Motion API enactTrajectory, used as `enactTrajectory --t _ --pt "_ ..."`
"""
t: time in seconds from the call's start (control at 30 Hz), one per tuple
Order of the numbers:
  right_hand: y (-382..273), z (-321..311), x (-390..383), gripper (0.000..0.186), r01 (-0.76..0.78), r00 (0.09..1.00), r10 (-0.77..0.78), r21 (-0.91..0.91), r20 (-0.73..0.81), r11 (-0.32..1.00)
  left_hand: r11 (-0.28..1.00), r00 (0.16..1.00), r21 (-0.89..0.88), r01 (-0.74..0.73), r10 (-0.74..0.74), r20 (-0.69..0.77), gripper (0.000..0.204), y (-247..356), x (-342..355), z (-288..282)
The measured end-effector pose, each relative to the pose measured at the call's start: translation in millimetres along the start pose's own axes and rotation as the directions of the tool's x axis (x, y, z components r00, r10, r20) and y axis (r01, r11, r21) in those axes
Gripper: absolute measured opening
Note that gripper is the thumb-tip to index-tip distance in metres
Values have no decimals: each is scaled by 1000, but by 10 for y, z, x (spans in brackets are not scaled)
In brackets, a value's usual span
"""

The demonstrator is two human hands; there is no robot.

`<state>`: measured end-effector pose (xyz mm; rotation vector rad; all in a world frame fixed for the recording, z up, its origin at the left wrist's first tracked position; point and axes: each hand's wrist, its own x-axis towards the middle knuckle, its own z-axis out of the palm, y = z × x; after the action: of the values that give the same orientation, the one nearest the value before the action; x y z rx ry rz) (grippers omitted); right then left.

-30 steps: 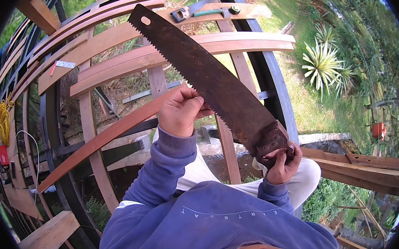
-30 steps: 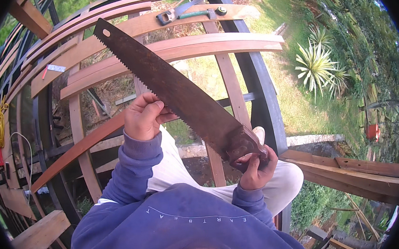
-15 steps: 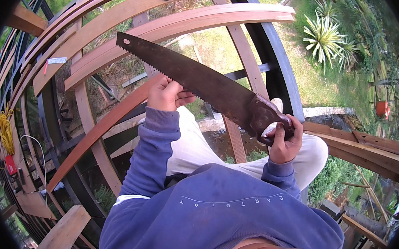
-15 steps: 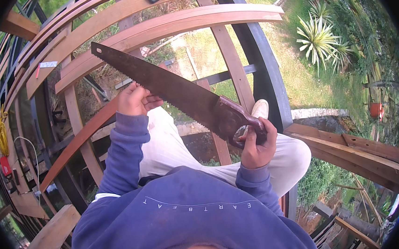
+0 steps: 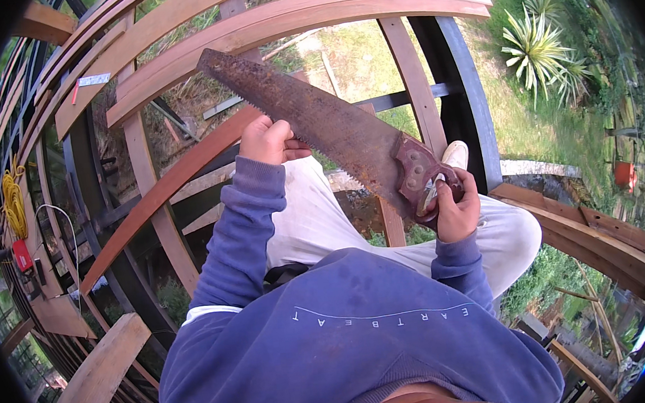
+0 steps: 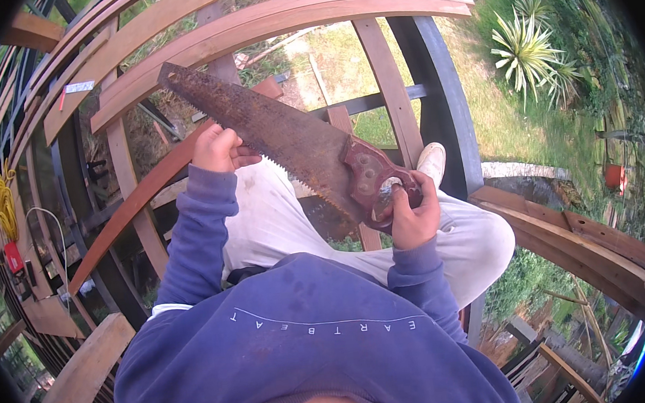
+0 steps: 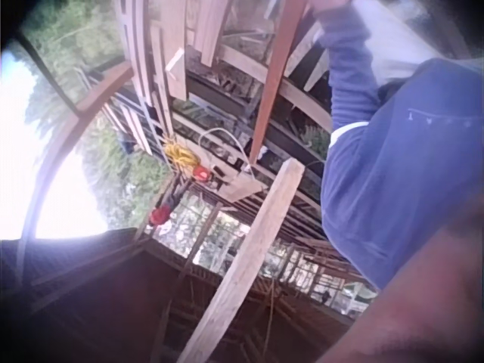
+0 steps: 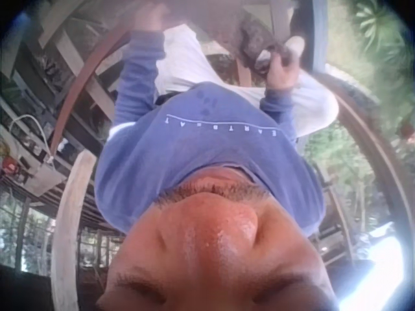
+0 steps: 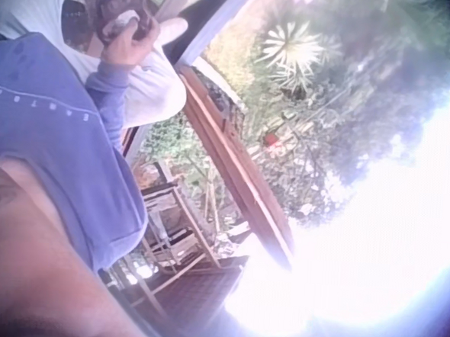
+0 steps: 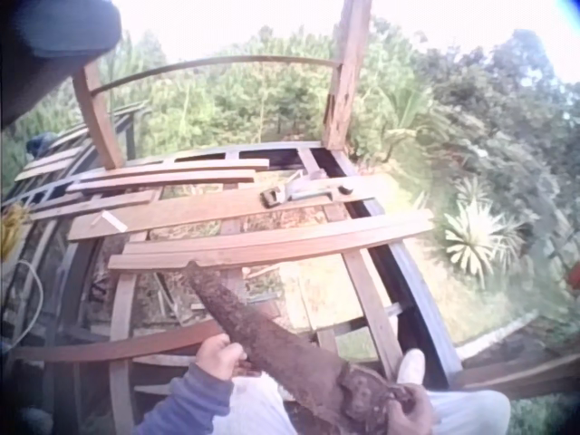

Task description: The person uses a hand saw to cut a curved wooden plank on a wooden structure. They then use a square ruler and a pencil to mark measurements on the wood.

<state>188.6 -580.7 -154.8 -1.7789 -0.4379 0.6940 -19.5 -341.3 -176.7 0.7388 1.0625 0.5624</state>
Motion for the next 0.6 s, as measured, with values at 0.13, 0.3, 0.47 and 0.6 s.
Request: enactTrajectory --t 0.13,0.3,0.47,0.6 --pt "-20 135 -106 26 52 998 -50 -73 30 996 997 995 29 71 -69 -79 10 -123 -62 -326" --pt "99 133 -108 27 -220 968 210 64 141 973 999 999 -21 29 -30 -41 10 -132 -238 -442" --pt "138 134 -117 26 -323 938 297 135 181 937 998 1000 -64 -22 21 -12 10 105 -448 -350" --pt "149 114 -92 24 -379 910 342 136 235 915 995 999 -91 -44 44 3 10 170 -533 -344"
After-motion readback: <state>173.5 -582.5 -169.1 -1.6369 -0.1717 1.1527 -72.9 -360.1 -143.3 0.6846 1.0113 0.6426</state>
